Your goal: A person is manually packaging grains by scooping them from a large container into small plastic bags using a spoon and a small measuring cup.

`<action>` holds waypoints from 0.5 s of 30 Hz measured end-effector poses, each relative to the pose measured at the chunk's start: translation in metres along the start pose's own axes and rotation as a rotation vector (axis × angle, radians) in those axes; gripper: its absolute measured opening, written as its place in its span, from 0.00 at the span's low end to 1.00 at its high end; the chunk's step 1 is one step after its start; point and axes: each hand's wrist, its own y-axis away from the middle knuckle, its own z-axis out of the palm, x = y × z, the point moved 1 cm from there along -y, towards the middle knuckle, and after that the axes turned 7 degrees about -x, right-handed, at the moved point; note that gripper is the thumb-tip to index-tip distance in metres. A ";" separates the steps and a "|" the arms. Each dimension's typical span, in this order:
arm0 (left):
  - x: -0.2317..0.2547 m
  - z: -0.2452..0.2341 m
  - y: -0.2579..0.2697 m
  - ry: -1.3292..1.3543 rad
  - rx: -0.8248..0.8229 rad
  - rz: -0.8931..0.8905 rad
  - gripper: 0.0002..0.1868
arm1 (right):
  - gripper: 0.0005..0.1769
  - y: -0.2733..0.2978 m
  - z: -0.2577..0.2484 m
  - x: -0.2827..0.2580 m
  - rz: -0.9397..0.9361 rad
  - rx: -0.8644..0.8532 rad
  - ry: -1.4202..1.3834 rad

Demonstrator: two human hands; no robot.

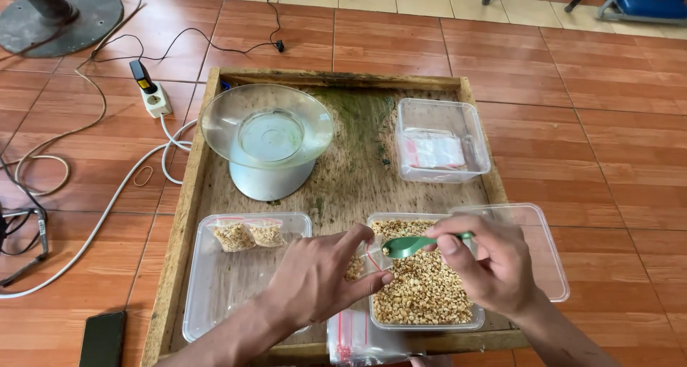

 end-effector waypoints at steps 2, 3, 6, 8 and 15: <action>0.000 0.001 0.000 -0.007 -0.004 -0.009 0.31 | 0.11 0.004 0.000 0.009 -0.048 0.040 -0.012; 0.000 0.001 0.001 -0.015 -0.002 -0.018 0.31 | 0.11 0.006 -0.001 0.013 -0.101 0.077 -0.022; -0.002 0.004 0.001 -0.008 -0.024 -0.038 0.31 | 0.09 0.009 -0.006 0.021 -0.055 0.196 -0.057; -0.003 0.003 0.001 -0.005 -0.019 -0.029 0.32 | 0.10 0.001 -0.008 0.020 0.048 0.112 -0.041; 0.001 -0.001 0.004 0.036 -0.024 -0.004 0.35 | 0.06 -0.001 0.025 0.016 0.247 -0.310 0.320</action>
